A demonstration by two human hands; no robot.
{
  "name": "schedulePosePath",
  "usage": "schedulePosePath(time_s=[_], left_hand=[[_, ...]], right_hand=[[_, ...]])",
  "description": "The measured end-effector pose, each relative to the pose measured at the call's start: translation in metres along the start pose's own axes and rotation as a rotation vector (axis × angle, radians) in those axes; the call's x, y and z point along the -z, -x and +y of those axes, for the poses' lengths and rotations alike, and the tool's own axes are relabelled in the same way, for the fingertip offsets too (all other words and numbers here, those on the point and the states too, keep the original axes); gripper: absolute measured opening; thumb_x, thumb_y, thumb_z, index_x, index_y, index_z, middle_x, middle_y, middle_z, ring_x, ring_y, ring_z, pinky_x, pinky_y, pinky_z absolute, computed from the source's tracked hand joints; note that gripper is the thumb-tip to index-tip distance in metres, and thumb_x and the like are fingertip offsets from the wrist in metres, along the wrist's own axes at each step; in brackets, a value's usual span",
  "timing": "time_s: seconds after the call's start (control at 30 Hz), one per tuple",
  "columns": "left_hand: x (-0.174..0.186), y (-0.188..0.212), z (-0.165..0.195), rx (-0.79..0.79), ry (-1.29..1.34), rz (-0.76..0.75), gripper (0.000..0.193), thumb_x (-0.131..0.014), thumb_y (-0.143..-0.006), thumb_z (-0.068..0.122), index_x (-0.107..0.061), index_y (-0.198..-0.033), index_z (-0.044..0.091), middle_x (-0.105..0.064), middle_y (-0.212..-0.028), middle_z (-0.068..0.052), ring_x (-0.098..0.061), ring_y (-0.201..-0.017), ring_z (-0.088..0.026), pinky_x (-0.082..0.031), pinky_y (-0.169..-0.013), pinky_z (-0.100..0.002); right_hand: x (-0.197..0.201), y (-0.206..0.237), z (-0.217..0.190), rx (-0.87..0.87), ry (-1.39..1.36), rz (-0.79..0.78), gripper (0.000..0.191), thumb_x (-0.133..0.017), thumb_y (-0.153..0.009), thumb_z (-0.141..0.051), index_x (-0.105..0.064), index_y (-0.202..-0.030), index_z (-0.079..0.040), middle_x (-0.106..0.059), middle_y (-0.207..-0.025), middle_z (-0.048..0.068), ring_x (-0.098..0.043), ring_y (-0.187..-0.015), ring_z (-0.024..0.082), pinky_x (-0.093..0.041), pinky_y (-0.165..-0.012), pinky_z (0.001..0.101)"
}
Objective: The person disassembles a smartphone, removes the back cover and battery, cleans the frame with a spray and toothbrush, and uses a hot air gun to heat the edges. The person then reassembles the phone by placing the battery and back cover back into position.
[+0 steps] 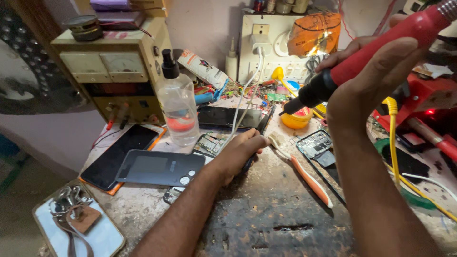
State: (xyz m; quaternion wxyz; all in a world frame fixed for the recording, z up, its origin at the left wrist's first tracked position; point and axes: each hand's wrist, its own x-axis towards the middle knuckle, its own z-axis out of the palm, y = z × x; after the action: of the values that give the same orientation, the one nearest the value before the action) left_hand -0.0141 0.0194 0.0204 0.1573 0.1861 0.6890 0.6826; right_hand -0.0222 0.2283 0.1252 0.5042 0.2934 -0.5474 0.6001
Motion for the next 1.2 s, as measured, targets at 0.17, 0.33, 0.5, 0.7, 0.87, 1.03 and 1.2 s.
schedulePosePath(time_s=[0.17, 0.33, 0.5, 0.7, 0.87, 1.03, 1.2], left_hand=[[0.000, 0.001, 0.002, -0.006, -0.038, -0.016, 0.035, -0.061, -0.086, 0.042, -0.058, -0.093, 0.008, -0.053, -0.083, -0.002, -0.050, -0.079, -0.013, -0.043, -0.072, -0.029], [-0.001, 0.001, 0.001, -0.005, -0.024, -0.020, 0.033, -0.059, -0.087, 0.040, -0.057, -0.096, 0.009, -0.053, -0.086, -0.002, -0.050, -0.081, -0.013, -0.044, -0.074, -0.029], [-0.001, 0.001, 0.001, -0.007, -0.013, -0.023, 0.033, -0.059, -0.087, 0.040, -0.057, -0.096, 0.008, -0.053, -0.086, -0.002, -0.050, -0.081, -0.013, -0.044, -0.075, -0.030], [-0.001, 0.003, 0.004, 0.002, -0.028, -0.021, 0.033, -0.059, -0.086, 0.040, -0.057, -0.096, 0.008, -0.054, -0.087, -0.003, -0.050, -0.082, -0.013, -0.045, -0.076, -0.030], [-0.002, 0.003, 0.004, 0.006, -0.033, -0.018, 0.034, -0.060, -0.087, 0.040, -0.058, -0.096, 0.008, -0.053, -0.086, -0.003, -0.049, -0.081, -0.013, -0.044, -0.075, -0.030], [-0.002, 0.002, 0.004, 0.012, -0.036, -0.014, 0.034, -0.059, -0.086, 0.040, -0.059, -0.096, 0.008, -0.055, -0.087, -0.003, -0.051, -0.082, -0.013, -0.045, -0.075, -0.030], [-0.002, 0.001, 0.001, -0.005, -0.024, -0.021, 0.035, -0.059, -0.086, 0.041, -0.058, -0.096, 0.007, -0.054, -0.087, -0.004, -0.050, -0.082, -0.014, -0.045, -0.075, -0.030]], right_hand=[[0.007, 0.001, 0.006, -0.011, -0.004, 0.020, 0.068, -0.037, -0.110, -0.064, -0.029, -0.140, -0.003, -0.051, -0.091, 0.013, -0.062, -0.070, 0.029, -0.059, -0.070, 0.0406], [0.017, 0.004, 0.015, 0.035, 0.090, 0.014, 0.070, -0.033, -0.110, -0.068, -0.026, -0.137, -0.003, -0.058, -0.090, 0.014, -0.071, -0.076, 0.030, -0.062, -0.077, 0.0394], [0.022, 0.007, 0.011, -0.001, 0.120, 0.004, 0.070, -0.029, -0.113, -0.062, -0.023, -0.148, -0.002, -0.057, -0.093, 0.017, -0.075, -0.081, 0.034, -0.061, -0.084, 0.0407], [0.015, 0.005, -0.002, 0.130, 0.284, -0.062, 0.070, -0.024, -0.113, -0.065, -0.016, -0.147, -0.004, -0.064, -0.093, 0.017, -0.079, -0.083, 0.031, -0.068, -0.084, 0.0362], [0.016, 0.007, -0.008, 0.043, 0.200, -0.065, 0.070, -0.026, -0.111, -0.064, -0.021, -0.146, -0.003, -0.060, -0.094, 0.016, -0.078, -0.083, 0.033, -0.062, -0.084, 0.0363], [0.018, 0.008, -0.010, 0.044, 0.165, -0.062, 0.070, -0.029, -0.111, -0.065, -0.026, -0.142, -0.002, -0.055, -0.090, 0.016, -0.076, -0.081, 0.033, -0.060, -0.080, 0.0370], [0.013, 0.008, -0.015, 0.051, 0.245, -0.081, 0.070, -0.028, -0.114, -0.068, -0.027, -0.138, -0.003, -0.065, -0.089, 0.015, -0.079, -0.082, 0.029, -0.066, -0.081, 0.0345]])
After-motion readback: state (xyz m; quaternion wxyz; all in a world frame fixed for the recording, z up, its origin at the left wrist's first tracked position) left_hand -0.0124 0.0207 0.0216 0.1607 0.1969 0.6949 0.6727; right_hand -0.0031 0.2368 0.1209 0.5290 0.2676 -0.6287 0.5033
